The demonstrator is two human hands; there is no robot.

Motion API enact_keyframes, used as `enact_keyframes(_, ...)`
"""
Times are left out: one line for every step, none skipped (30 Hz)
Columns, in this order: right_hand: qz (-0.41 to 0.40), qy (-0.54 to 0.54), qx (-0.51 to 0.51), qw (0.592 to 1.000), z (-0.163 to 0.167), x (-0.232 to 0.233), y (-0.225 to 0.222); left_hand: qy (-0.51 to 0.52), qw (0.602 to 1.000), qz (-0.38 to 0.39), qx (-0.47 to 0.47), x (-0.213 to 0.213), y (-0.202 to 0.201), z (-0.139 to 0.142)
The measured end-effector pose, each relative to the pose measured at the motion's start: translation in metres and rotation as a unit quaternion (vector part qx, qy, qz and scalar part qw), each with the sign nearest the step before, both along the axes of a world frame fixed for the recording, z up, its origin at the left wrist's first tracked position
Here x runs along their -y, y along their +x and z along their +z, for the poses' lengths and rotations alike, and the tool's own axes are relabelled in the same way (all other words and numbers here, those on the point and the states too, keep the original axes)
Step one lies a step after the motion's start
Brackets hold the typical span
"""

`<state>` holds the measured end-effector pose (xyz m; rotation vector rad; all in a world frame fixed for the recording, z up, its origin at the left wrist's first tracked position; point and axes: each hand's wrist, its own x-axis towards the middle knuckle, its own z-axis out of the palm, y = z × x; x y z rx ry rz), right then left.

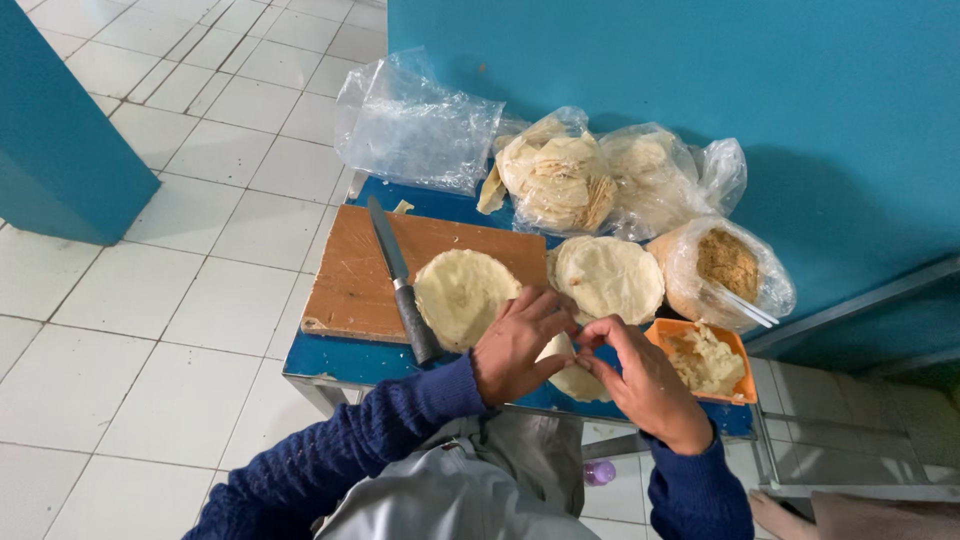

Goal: The person sits at a small table and stretches thin dough sheets by hand, pulling and shaping each piece into a large thin round and stacking the finished sheets with a pile of completed ones. They occasionally use a knife to trim or cut dough pieces on a wooden board.

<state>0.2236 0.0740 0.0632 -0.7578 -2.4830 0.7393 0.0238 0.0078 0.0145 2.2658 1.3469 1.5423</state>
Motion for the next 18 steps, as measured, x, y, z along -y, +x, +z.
enact_keyframes(0.014, 0.032, 0.008, 0.999, 0.006, -0.003, -0.001, -0.007, 1.0, -0.016, -0.012, -0.003, 0.0, -0.003)
enact_keyframes(0.028, 0.065, 0.016, 0.997, 0.011, -0.006, -0.003, -0.026, 0.999, -0.027, 0.003, -0.006, 0.001, -0.008)
enact_keyframes(0.042, 0.1, 0.022, 0.994, 0.016, -0.009, -0.004, -0.043, 0.998, -0.038, 0.017, -0.011, 0.002, -0.013)
enact_keyframes(0.041, 0.153, 0.005, 0.987, 0.019, -0.011, -0.006, -0.061, 0.996, -0.049, 0.031, -0.016, 0.002, -0.02)
enact_keyframes(0.04, 0.205, -0.011, 0.978, 0.019, -0.011, -0.007, -0.138, 0.985, -0.039, 0.094, -0.02, 0.004, -0.028)
enact_keyframes(0.039, 0.255, -0.028, 0.966, 0.017, -0.01, -0.01, -0.215, 0.964, -0.03, 0.154, -0.024, 0.005, -0.037)
enact_keyframes(-0.021, 0.233, -0.058, 0.971, 0.012, -0.006, -0.012, -0.289, 0.934, -0.021, 0.211, -0.029, 0.005, -0.046)
enact_keyframes(-0.081, 0.21, -0.087, 0.97, 0.005, 0.001, -0.013, -0.273, 0.911, -0.066, 0.301, -0.032, 0.008, -0.056)
enact_keyframes(-0.14, 0.186, -0.115, 0.966, -0.003, 0.009, -0.013, -0.254, 0.878, -0.109, 0.39, -0.033, 0.012, -0.066)
enact_keyframes(-0.165, 0.129, -0.132, 0.969, -0.013, 0.017, -0.014, -0.233, 0.835, -0.149, 0.475, -0.031, 0.017, -0.076)
enact_keyframes(-0.188, 0.071, -0.147, 0.969, -0.024, 0.026, -0.017, -0.246, 0.819, -0.143, 0.499, -0.027, 0.021, -0.085)
enact_keyframes(-0.21, 0.012, -0.161, 0.964, -0.035, 0.032, -0.019, -0.258, 0.801, -0.137, 0.523, -0.022, 0.024, -0.093)
enact_keyframes(-0.212, 0.005, -0.164, 0.964, -0.045, 0.036, -0.023, -0.27, 0.783, -0.131, 0.544, -0.02, 0.027, -0.098)
enact_keyframes(-0.215, -0.002, -0.167, 0.962, -0.053, 0.041, -0.027, -0.269, 0.781, -0.134, 0.547, -0.017, 0.029, -0.102)
enact_keyframes(-0.22, -0.008, -0.169, 0.961, -0.06, 0.045, -0.028, -0.268, 0.778, -0.138, 0.551, -0.013, 0.03, -0.105)
enact_keyframes(-0.234, 0.003, -0.166, 0.958, -0.064, 0.047, -0.027, -0.265, 0.775, -0.143, 0.555, -0.01, 0.032, -0.106)
enact_keyframes(-0.246, 0.014, -0.163, 0.955, -0.067, 0.048, -0.027, -0.278, 0.755, -0.15, 0.575, -0.009, 0.034, -0.105)
enact_keyframes(-0.258, 0.025, -0.161, 0.952, -0.07, 0.05, -0.028, -0.29, 0.734, -0.156, 0.593, -0.006, 0.035, -0.105)
